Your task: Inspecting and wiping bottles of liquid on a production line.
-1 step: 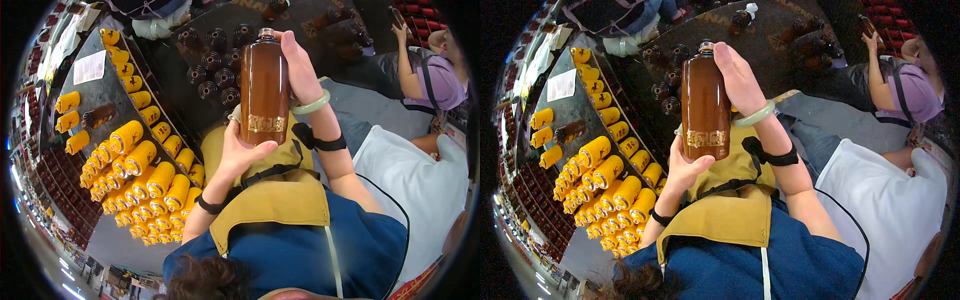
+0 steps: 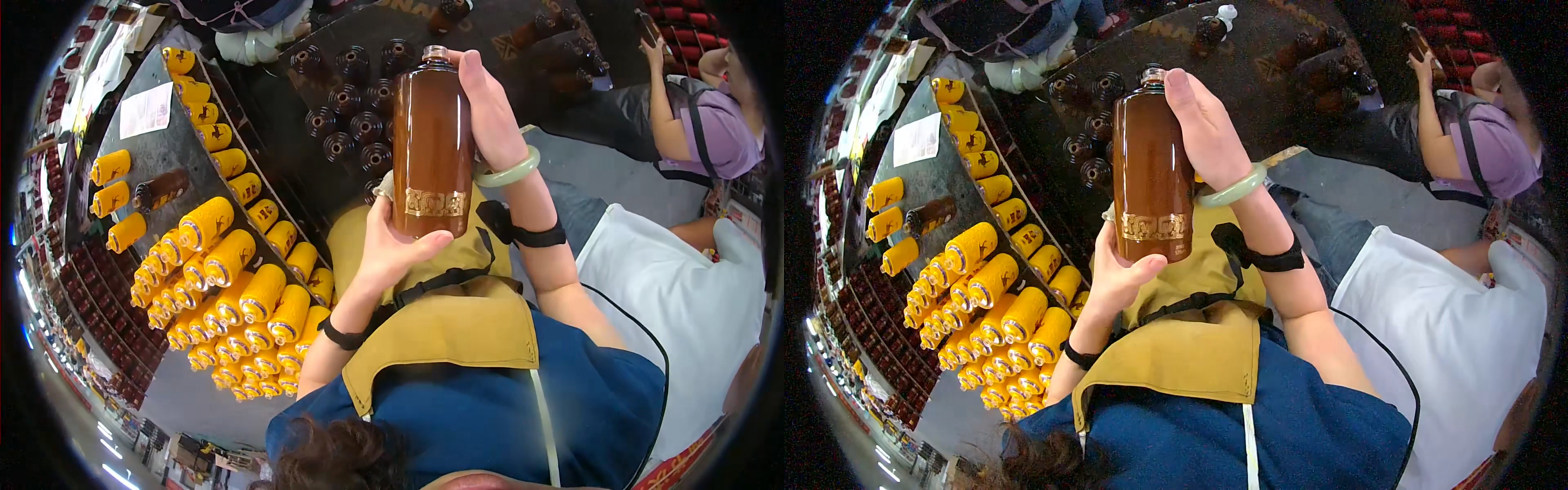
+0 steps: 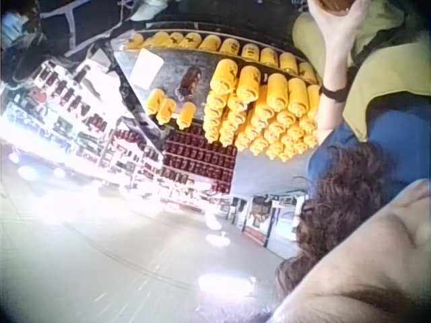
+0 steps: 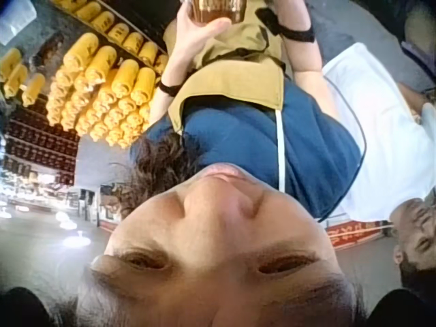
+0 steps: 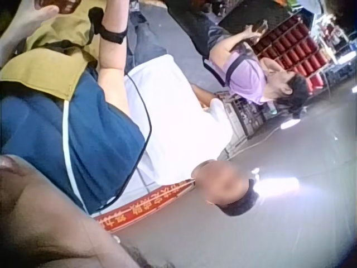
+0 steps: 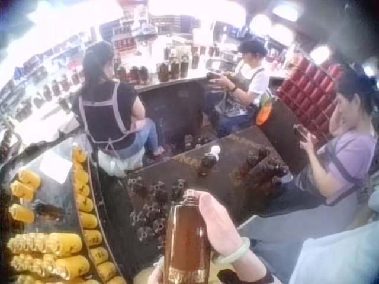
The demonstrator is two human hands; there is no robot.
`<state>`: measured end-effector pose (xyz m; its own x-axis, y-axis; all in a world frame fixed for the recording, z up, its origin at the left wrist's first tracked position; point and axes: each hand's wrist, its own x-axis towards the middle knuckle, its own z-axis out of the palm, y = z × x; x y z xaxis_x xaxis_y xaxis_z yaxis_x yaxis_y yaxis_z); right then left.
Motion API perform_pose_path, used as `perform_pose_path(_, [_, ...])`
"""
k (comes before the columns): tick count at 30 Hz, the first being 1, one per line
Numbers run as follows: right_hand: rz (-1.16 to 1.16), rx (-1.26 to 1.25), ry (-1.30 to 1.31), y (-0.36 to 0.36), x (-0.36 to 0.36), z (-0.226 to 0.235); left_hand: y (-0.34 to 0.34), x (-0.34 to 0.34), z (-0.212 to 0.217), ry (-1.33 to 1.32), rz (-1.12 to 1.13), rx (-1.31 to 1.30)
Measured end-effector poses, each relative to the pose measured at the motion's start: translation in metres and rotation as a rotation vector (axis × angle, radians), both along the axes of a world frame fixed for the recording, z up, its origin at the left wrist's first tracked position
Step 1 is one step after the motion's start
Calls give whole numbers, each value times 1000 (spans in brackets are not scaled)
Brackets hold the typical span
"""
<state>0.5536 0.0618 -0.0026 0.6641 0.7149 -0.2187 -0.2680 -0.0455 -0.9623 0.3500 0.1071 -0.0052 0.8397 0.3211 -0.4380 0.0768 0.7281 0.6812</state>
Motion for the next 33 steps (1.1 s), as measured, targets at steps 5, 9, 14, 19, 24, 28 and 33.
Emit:
perform_pose_path(5, [-58, -20, -199, -2, -7, 8, -4, -2, 1, -17, -25, -31])
perform_pose_path(9, [-60, -87, -297, -8, -7, 8, -6, -4, -2, -49, -55, -63])
perform_pose_path(14, [-103, -104, -304, -10, -12, 13, -11, -9, -11, -69, -88, -44])
perform_pose_path(19, [-101, -163, -380, -12, -14, 22, -14, -13, -21, -125, -123, 15])
perform_pose_path(24, [-88, -228, -503, -14, -13, 32, -14, -11, -23, -119, -120, -183])
perform_pose_path(28, [-78, -242, -530, -14, -14, 33, -14, -10, -20, -132, -122, -188])
perform_pose_path(33, [-90, -232, -547, -14, -13, 34, -12, -6, -20, -179, -153, -20])
